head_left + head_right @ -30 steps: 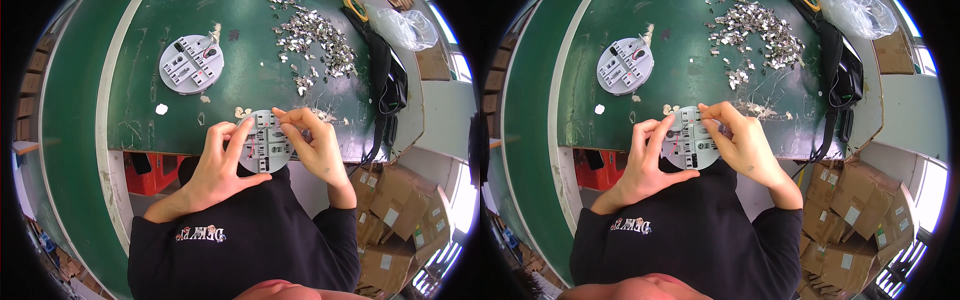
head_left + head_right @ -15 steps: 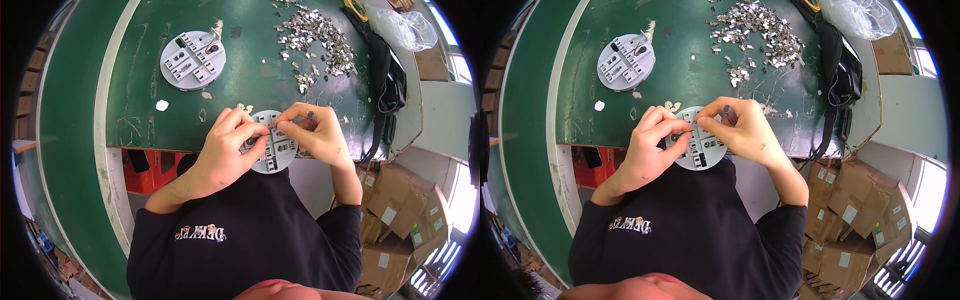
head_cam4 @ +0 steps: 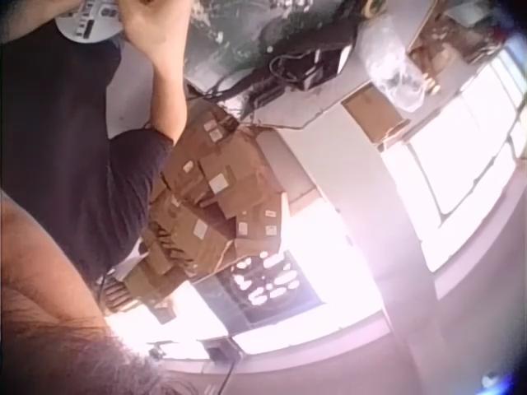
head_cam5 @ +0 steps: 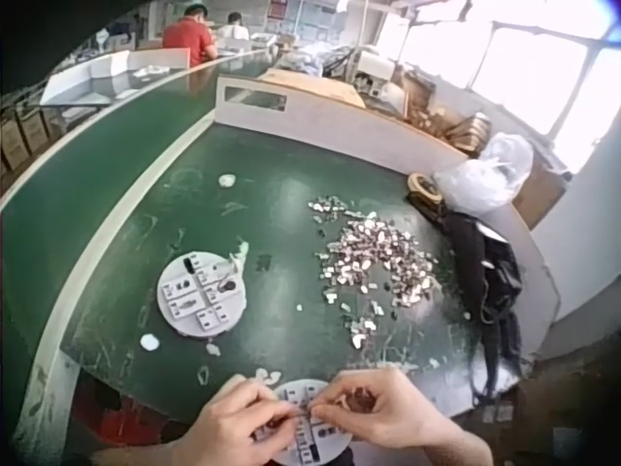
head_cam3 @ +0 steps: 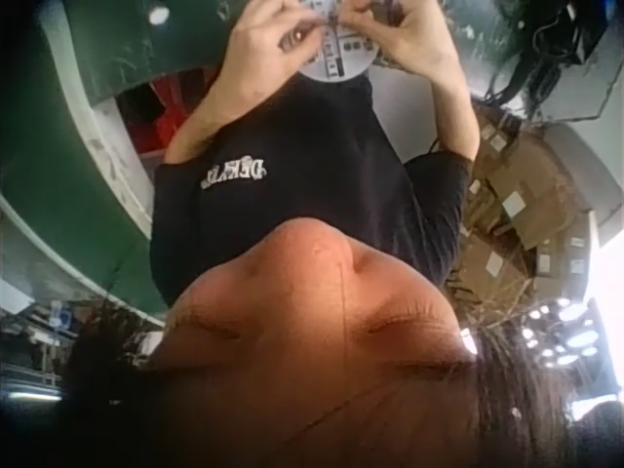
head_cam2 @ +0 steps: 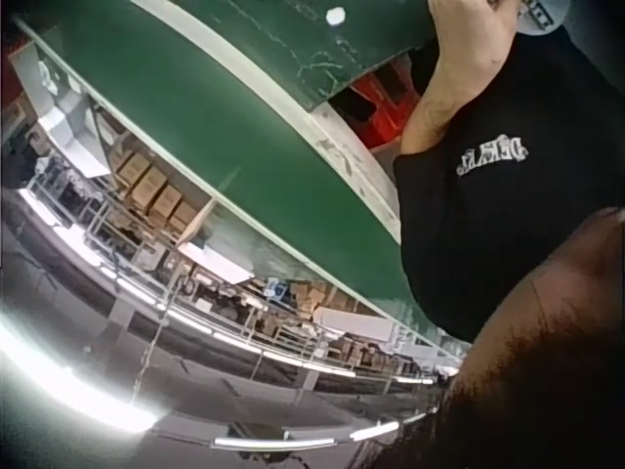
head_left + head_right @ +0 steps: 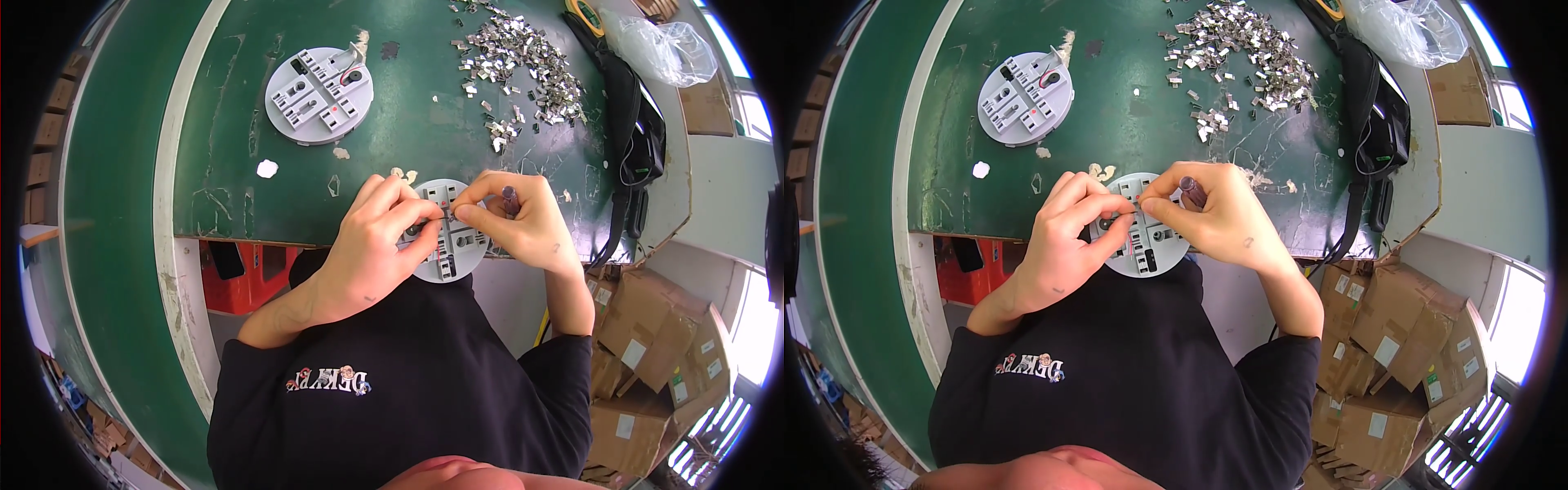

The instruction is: Assembling small metal pins and components into circular base plates at a factory workbench.

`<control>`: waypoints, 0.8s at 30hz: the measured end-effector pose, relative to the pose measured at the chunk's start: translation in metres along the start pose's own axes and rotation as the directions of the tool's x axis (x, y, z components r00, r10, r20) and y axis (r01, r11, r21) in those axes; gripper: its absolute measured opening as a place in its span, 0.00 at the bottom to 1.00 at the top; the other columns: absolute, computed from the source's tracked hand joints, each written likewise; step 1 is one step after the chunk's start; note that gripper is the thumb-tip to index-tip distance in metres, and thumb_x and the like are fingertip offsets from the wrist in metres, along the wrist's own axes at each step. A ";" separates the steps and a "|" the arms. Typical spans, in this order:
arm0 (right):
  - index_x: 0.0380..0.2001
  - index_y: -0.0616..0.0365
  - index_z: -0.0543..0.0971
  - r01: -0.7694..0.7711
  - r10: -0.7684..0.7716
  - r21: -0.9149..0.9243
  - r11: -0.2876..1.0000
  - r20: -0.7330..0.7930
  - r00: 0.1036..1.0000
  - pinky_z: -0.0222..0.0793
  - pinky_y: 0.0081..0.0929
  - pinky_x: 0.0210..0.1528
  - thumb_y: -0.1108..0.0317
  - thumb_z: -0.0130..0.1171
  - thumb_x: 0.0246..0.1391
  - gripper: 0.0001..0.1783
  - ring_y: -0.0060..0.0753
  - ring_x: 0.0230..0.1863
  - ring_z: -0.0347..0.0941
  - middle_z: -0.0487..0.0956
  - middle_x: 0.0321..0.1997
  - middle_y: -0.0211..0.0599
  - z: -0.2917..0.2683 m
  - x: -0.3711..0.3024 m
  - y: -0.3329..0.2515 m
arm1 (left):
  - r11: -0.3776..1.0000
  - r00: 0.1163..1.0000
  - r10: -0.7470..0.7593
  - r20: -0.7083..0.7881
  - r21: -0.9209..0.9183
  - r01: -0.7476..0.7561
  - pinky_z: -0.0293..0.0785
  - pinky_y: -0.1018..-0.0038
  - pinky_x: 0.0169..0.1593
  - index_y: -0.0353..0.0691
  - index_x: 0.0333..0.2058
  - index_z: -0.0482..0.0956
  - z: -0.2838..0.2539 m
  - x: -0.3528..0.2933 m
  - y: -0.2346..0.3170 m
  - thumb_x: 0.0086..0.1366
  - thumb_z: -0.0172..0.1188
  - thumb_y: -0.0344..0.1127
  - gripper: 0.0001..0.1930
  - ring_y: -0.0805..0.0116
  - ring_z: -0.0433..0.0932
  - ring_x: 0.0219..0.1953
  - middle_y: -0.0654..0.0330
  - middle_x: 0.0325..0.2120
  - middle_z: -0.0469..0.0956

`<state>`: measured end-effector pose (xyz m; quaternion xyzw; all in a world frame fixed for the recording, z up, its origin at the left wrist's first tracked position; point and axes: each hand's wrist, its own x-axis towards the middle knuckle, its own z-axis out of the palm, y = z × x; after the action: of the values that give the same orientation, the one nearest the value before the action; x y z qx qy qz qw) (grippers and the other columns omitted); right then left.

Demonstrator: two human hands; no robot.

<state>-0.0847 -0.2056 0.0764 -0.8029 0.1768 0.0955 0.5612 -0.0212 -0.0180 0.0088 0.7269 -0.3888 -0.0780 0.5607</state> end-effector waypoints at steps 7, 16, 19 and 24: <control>0.27 0.61 0.84 0.139 -0.143 -0.181 0.974 -0.013 0.990 0.52 0.13 0.22 0.79 0.64 0.49 0.03 0.14 0.20 0.60 0.80 0.27 0.26 0.001 -0.001 0.006 | 1.000 1.000 0.015 0.005 -0.015 -0.015 0.63 0.79 0.35 0.36 0.34 0.82 -0.001 0.000 -0.001 0.55 0.65 0.20 0.08 0.72 0.65 0.33 0.65 0.30 0.70; 0.31 0.61 0.83 0.443 -0.490 -0.382 0.811 -0.028 0.871 0.58 0.17 0.22 0.83 0.65 0.47 0.07 0.22 0.21 0.65 0.80 0.31 0.30 0.018 -0.011 0.015 | 0.999 0.998 0.053 -0.032 -0.004 -0.054 0.64 0.79 0.34 0.37 0.35 0.80 -0.007 -0.005 -0.002 0.53 0.65 0.18 0.10 0.71 0.65 0.32 0.65 0.31 0.70; 0.32 0.61 0.83 0.492 -0.563 -0.469 0.733 -0.013 0.826 0.61 0.19 0.22 0.83 0.65 0.47 0.09 0.24 0.22 0.67 0.81 0.32 0.32 0.021 -0.013 0.017 | 0.998 0.997 0.067 -0.038 0.022 -0.066 0.65 0.78 0.34 0.38 0.34 0.79 -0.008 -0.007 -0.002 0.52 0.65 0.18 0.12 0.70 0.65 0.32 0.64 0.31 0.69; 0.36 0.62 0.81 0.540 -0.593 -0.562 0.626 0.107 0.798 0.66 0.23 0.24 0.85 0.64 0.45 0.13 0.29 0.23 0.71 0.80 0.35 0.35 0.018 -0.014 0.020 | 0.991 0.993 0.117 -0.032 0.069 -0.115 0.65 0.78 0.34 0.38 0.35 0.79 -0.008 -0.009 -0.004 0.52 0.65 0.18 0.12 0.70 0.65 0.32 0.64 0.31 0.69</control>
<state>-0.1044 -0.1924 0.0575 -0.9495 -0.0968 -0.0737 0.2894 -0.0210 -0.0064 0.0052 0.7228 -0.4225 -0.0190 0.5465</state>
